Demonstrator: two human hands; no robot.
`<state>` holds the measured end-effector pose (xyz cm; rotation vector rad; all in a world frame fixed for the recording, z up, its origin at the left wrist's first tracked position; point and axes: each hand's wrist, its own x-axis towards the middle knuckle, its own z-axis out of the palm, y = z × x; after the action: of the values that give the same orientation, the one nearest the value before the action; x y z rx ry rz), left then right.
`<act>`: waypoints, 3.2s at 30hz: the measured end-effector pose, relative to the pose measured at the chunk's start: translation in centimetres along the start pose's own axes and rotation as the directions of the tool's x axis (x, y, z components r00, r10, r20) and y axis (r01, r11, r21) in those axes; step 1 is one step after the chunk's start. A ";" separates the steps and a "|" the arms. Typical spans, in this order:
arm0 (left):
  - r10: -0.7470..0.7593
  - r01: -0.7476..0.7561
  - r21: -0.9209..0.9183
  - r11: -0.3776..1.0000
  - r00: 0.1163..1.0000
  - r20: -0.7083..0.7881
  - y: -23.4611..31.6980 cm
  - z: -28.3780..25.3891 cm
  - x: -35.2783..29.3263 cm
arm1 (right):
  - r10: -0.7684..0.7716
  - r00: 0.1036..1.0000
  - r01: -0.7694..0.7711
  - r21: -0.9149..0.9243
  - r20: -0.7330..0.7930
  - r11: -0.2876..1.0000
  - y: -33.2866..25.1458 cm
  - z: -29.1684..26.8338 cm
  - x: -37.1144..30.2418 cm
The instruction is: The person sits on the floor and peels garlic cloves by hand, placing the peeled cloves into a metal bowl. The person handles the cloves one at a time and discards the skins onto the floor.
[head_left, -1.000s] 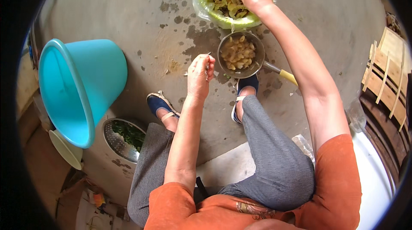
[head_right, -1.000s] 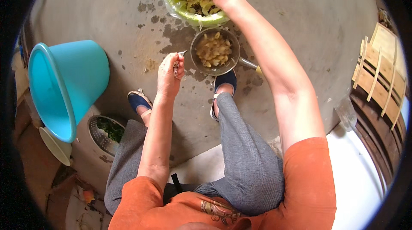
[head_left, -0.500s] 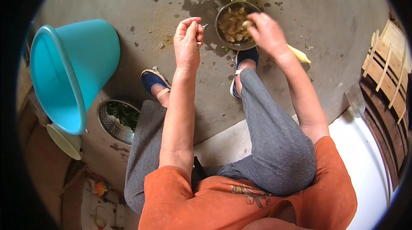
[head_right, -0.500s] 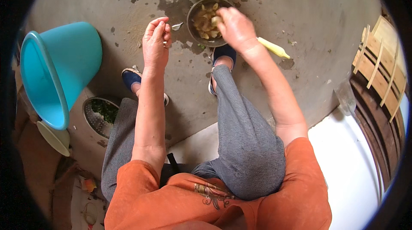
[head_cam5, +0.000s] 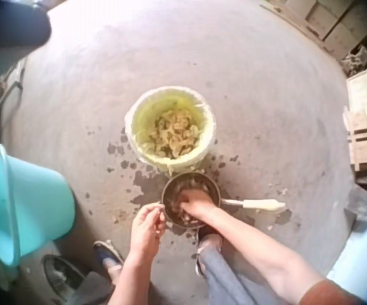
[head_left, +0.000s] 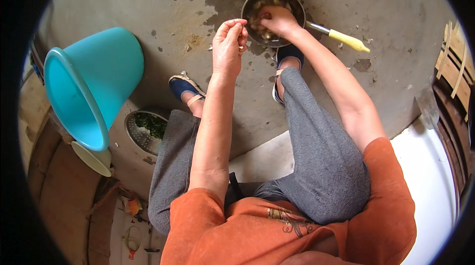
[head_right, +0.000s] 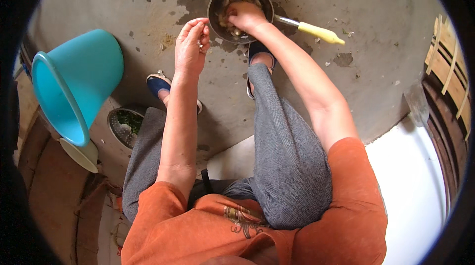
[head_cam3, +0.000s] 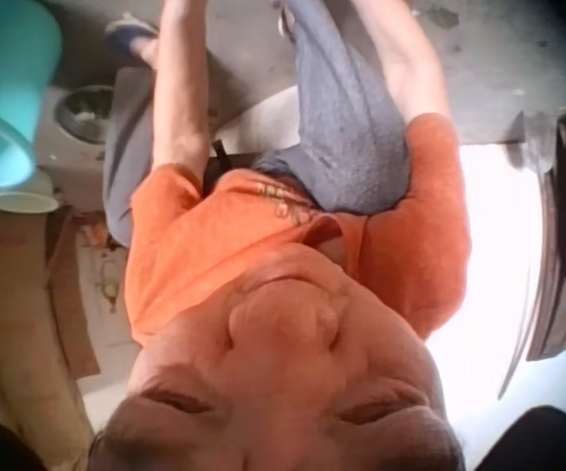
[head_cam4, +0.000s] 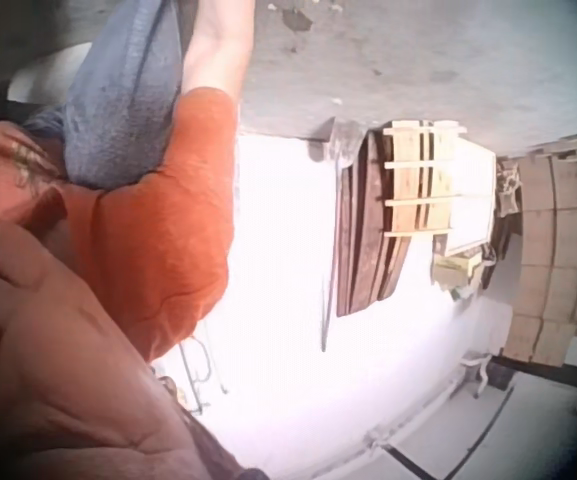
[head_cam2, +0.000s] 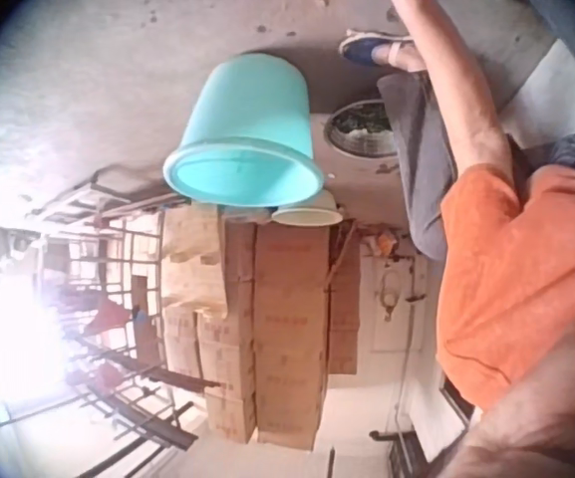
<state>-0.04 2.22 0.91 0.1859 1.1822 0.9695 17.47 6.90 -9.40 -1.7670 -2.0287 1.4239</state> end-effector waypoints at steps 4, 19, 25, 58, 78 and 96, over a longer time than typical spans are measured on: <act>0.049 -0.054 0.105 0.993 0.998 0.043 0.1 -0.5 0.1 | 0.211 0.951 -0.308 0.754 0.227 0.580 -1.6 -3.3 -3.7; 0.332 -0.463 0.648 0.604 0.886 0.324 -1.5 3.3 1.7 | 0.037 0.988 -0.153 0.896 0.152 0.416 -3.5 -5.5 -7.2; 0.526 -0.596 0.740 0.310 0.756 0.389 -0.6 4.4 0.7 | 0.146 0.969 -0.236 0.927 0.200 0.292 -4.0 -5.8 -7.8; 0.425 -0.415 0.679 0.605 0.890 0.165 -1.2 3.5 -0.3 | 0.007 0.952 -0.306 0.951 0.306 0.043 -5.2 -5.7 -7.9; -0.030 0.073 -0.150 0.986 0.962 0.272 0.1 2.9 0.0 | -0.011 1.000 0.012 0.982 -0.010 0.190 -6.8 -5.4 -9.0; 0.303 -0.344 0.290 0.893 0.936 0.178 -1.3 3.5 0.2 | 0.013 0.986 0.125 0.776 -0.169 0.618 -7.5 -4.1 -9.4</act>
<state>3.62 2.82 1.43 0.7147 1.2040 1.0333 17.53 2.38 2.50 -1.3243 -1.0477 1.7017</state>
